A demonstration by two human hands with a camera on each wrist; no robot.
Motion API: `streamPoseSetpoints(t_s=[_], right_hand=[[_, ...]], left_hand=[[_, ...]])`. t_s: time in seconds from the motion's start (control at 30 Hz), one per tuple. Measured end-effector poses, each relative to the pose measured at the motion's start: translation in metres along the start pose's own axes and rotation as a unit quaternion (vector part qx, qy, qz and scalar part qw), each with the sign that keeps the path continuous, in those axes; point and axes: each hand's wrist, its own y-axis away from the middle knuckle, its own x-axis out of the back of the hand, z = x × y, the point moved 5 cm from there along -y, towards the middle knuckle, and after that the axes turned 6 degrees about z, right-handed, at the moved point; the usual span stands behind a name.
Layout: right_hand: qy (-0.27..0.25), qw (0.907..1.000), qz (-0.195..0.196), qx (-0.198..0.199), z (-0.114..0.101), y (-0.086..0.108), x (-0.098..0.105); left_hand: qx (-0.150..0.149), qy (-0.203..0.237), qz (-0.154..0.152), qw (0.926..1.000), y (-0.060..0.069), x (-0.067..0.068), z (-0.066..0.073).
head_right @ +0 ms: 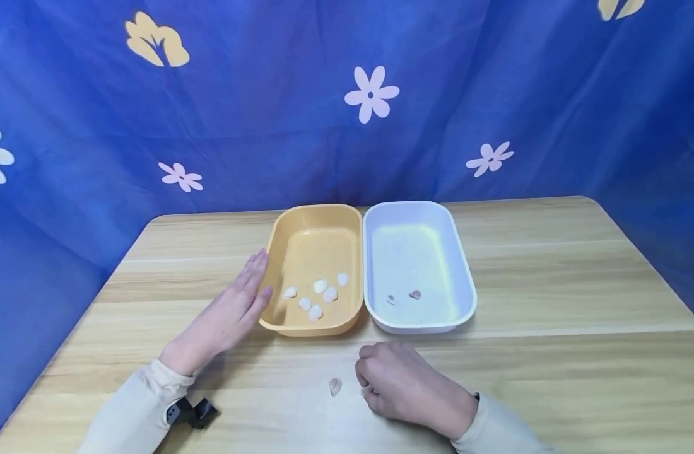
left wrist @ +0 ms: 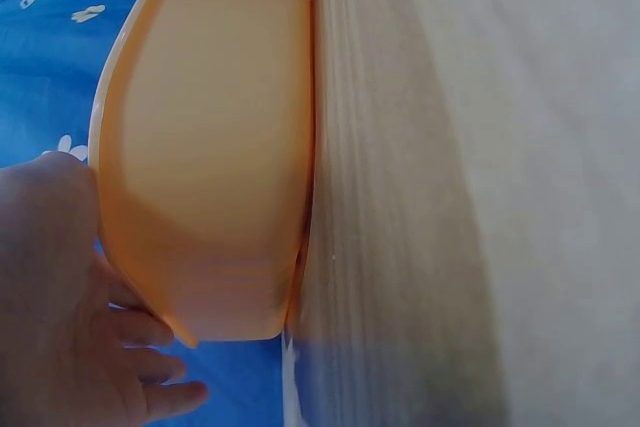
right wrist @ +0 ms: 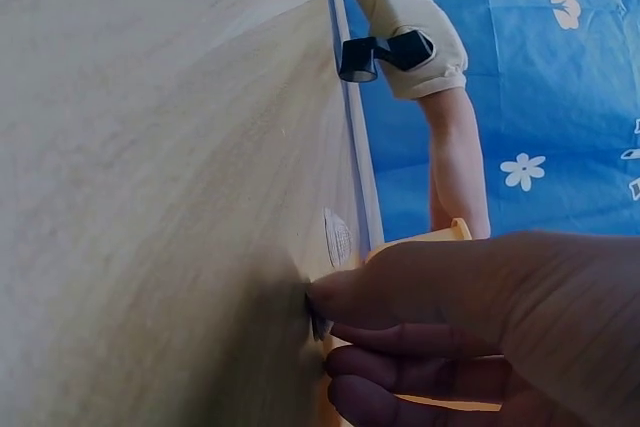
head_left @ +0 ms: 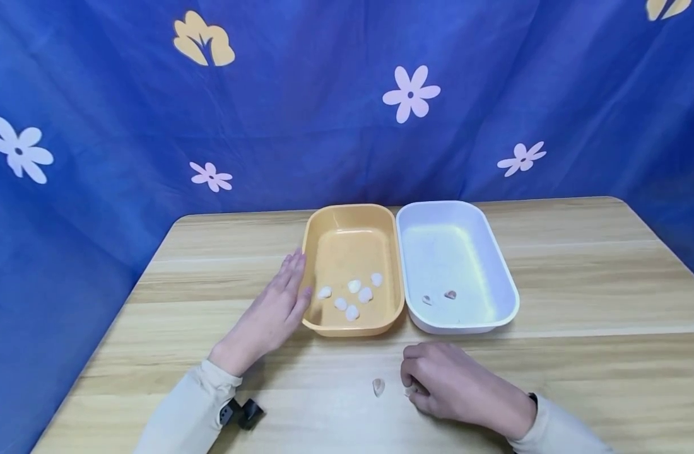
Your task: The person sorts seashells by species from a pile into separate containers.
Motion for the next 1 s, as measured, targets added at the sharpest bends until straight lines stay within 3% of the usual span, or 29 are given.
streamPoseSetpoints(t_s=[0.5, 0.67, 0.83, 1.0], right_hand=[[-0.015, 0.9994, 0.032, 0.005, -0.004, 0.001, 0.01], [-0.024, 0.9969, 0.07, 0.026, -0.004, -0.001, 0.027], [-0.049, 0.9947, 0.09, 0.009, 0.003, -0.002, 0.048], [-0.037, 0.9865, 0.158, 0.02, 0.014, 0.001, 0.068]], left_hand=[[0.004, 0.002, -0.005, 1.0, 0.002, -0.005, -0.001], [0.003, -0.002, -0.009, 1.0, 0.0, -0.005, -0.001], [0.0, -0.004, -0.004, 1.0, -0.001, -0.003, -0.001], [-0.004, -0.003, 0.002, 1.0, -0.001, 0.0, 0.0]])
